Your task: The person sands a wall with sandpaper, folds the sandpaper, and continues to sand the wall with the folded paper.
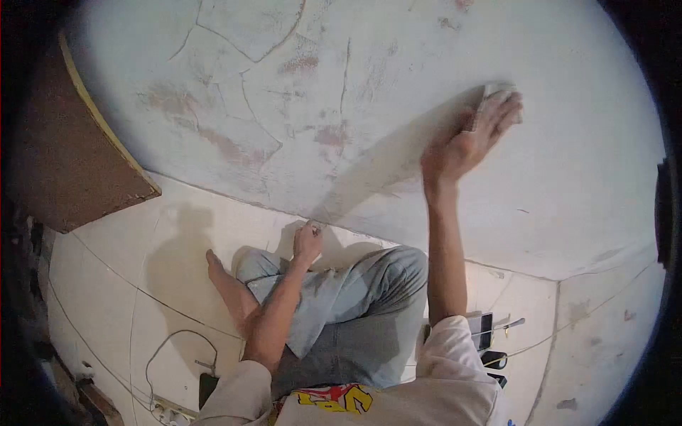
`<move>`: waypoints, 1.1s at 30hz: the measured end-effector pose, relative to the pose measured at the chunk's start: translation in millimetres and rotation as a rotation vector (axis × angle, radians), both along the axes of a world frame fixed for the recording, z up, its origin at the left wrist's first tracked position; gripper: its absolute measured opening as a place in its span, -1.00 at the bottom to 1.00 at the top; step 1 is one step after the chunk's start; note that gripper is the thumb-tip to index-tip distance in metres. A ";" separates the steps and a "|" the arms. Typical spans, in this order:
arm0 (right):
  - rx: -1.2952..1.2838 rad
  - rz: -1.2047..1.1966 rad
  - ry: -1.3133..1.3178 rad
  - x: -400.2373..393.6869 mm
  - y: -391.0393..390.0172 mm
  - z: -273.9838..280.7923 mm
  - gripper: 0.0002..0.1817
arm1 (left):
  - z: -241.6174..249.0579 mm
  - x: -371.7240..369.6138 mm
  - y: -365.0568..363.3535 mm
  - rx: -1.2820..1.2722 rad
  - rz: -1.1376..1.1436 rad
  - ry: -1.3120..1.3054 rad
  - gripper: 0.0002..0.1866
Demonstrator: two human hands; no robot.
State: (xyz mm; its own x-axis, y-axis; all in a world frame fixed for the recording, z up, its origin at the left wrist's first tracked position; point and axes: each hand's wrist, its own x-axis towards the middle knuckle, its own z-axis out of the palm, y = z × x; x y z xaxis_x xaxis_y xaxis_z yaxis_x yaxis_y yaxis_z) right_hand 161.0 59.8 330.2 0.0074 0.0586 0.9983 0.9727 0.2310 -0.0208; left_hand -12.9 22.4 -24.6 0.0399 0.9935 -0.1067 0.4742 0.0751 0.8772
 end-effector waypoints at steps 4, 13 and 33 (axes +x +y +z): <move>-0.373 0.033 -0.346 -29.2 -3.7 -97.5 -0.41 | 1.6 0.9 -1.3 -0.068 -0.004 -0.002 -0.79; -0.549 -0.017 -0.392 2.3 -17.4 -86.2 -0.43 | 1.2 1.0 -3.1 -0.044 0.049 -0.121 -0.80; -0.018 -0.071 -0.295 34.9 -16.6 -26.5 -0.44 | -18.1 -1.9 3.8 -0.073 0.035 -0.122 -0.77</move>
